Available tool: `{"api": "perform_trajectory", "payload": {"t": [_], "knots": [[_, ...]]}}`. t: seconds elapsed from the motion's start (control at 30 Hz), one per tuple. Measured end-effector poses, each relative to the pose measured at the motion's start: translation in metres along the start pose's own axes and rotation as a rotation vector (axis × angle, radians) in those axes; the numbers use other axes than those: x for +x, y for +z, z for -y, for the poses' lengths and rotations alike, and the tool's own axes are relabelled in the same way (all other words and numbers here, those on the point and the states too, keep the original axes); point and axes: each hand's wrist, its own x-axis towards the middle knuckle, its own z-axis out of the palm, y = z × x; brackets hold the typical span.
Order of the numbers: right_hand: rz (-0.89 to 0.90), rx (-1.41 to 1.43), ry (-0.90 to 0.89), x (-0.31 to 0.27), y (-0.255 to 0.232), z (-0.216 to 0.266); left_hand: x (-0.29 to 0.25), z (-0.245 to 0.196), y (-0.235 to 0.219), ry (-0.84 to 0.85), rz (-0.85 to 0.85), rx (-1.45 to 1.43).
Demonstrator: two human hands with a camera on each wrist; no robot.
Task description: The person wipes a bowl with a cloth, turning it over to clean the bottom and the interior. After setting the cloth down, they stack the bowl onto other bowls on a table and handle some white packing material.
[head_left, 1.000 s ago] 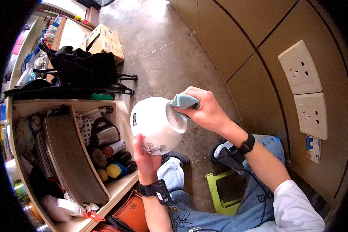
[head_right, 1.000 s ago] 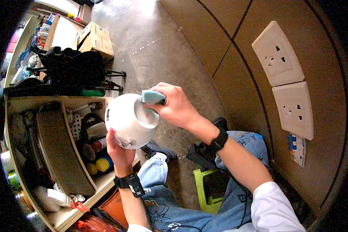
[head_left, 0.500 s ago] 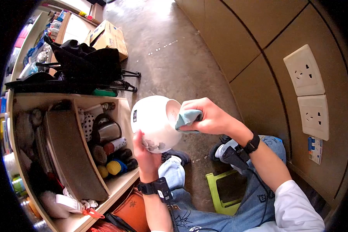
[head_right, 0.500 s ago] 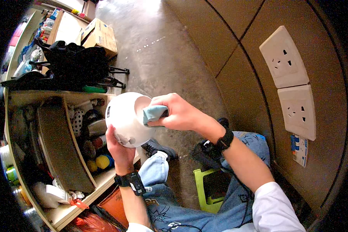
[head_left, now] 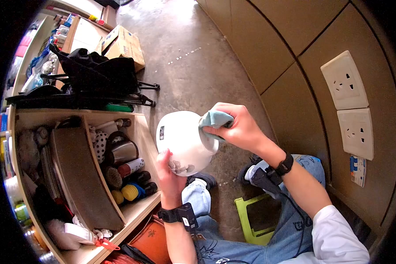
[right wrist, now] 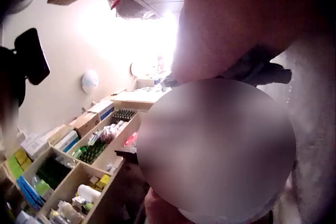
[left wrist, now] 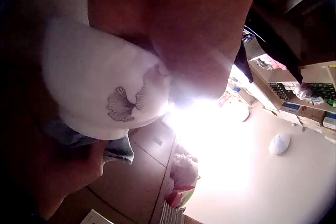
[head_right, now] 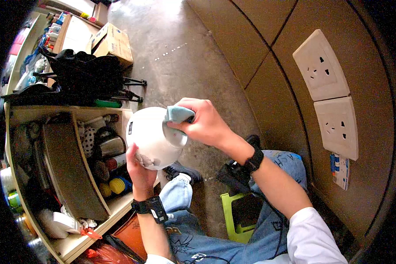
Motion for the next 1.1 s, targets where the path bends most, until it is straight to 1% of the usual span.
{"api": "perform_trajectory", "payload": {"t": [0.03, 0.1, 0.13, 0.2, 0.23, 0.27, 0.3, 0.33, 0.37, 0.43, 0.47, 0.5, 0.53, 0.57, 0.6, 0.63, 0.67, 0.7, 0.77, 0.8, 0.83, 0.87, 0.9, 0.93, 0.97, 1.0, 1.03, 1.07, 1.1], "knots": [[0.001, 0.001, -0.002, 0.000, 0.001, -0.001, 0.000, 0.000, 0.001, 0.003, -0.004, 0.020], [0.107, 0.228, 0.034, 0.001, 0.001, -0.003, 0.001, 0.000, 0.000, 0.010, 0.001, 0.017], [0.109, 0.228, 0.031, 0.001, 0.000, 0.000, 0.002, 0.000, 0.000, 0.015, 0.008, 0.015], [-0.027, 0.432, 0.157, 0.003, -0.004, 0.010, 0.002, -0.001, 0.000, 0.027, -0.003, 0.001], [-0.027, 0.430, 0.159, 0.002, -0.007, 0.008, 0.001, 0.000, 0.000, 0.019, -0.015, -0.013], [-0.128, 0.534, 0.223, 0.007, -0.012, 0.007, 0.003, -0.002, 0.000, 0.039, -0.005, -0.014], [-0.233, 0.637, 0.297, 0.008, -0.016, 0.006, 0.002, -0.004, 0.001, 0.042, -0.065, -0.079], [-0.236, 0.567, 0.304, 0.006, -0.019, 0.003, -0.004, -0.004, 0.002, 0.031, -0.134, -0.146], [-0.227, 0.558, 0.252, 0.019, -0.026, 0.001, -0.003, -0.012, 0.009, 0.090, -0.058, -0.164], [-0.415, 0.664, 0.432, 0.011, -0.031, -0.004, -0.007, -0.012, 0.001, 0.055, -0.110, -0.176], [-0.438, 0.605, 0.404, 0.017, -0.034, -0.008, 0.000, -0.013, -0.004, 0.085, -0.045, -0.175], [-0.432, 0.603, 0.392, 0.019, -0.033, -0.004, -0.001, -0.015, -0.007, 0.085, 0.001, -0.171], [-0.426, 0.503, 0.334, 0.013, -0.028, 0.000, -0.006, -0.015, -0.006, 0.062, -0.054, -0.155], [-0.408, 0.406, 0.240, 0.017, -0.026, 0.003, -0.003, -0.016, -0.009, 0.082, -0.047, -0.155], [-0.341, 0.397, 0.253, 0.016, -0.026, 0.008, -0.005, -0.015, -0.016, 0.042, 0.035, -0.204], [-0.342, 0.397, 0.261, 0.012, -0.024, 0.010, -0.009, -0.011, -0.025, -0.006, 0.114, -0.254], [-0.258, 0.488, 0.297, 0.013, -0.021, 0.013, -0.007, -0.003, -0.039, -0.007, 0.132, -0.297], [-0.175, 0.576, 0.343, 0.012, -0.019, 0.014, -0.008, -0.003, -0.038, -0.007, 0.130, -0.297], [-0.163, 0.575, 0.371, 0.010, -0.017, 0.012, -0.010, 0.000, -0.034, -0.039, 0.231, -0.369], [-0.038, 0.612, 0.366, 0.009, -0.014, 0.013, -0.012, -0.002, -0.030, -0.027, 0.167, -0.173], [0.085, 0.650, 0.362, 0.006, -0.010, 0.012, -0.011, -0.001, -0.028, -0.028, 0.166, -0.173], [0.187, 0.500, 0.377, 0.002, -0.006, 0.009, -0.010, -0.001, -0.027, -0.038, 0.222, -0.252], [0.189, 0.501, 0.378, 0.001, -0.004, 0.010, -0.009, -0.001, -0.026, -0.050, 0.277, -0.330], [0.172, 0.548, 0.461, 0.000, -0.002, 0.010, -0.009, 0.000, -0.025, -0.050, 0.277, -0.330], [0.155, 0.598, 0.545, -0.001, 0.000, 0.010, -0.009, -0.001, -0.024, -0.048, 0.266, -0.254], [0.130, 0.561, 0.575, -0.001, 0.004, 0.007, -0.009, -0.001, -0.024, -0.045, 0.257, -0.180], [0.126, 0.562, 0.584, -0.006, 0.006, 0.006, -0.010, 0.005, -0.028, -0.054, 0.254, -0.182], [0.075, 0.596, 0.569, -0.007, 0.009, 0.005, -0.007, 0.013, -0.038, -0.036, 0.201, -0.107], [0.020, 0.629, 0.562, -0.009, 0.012, 0.005, -0.008, 0.013, -0.035, -0.026, 0.145, -0.034]]}}
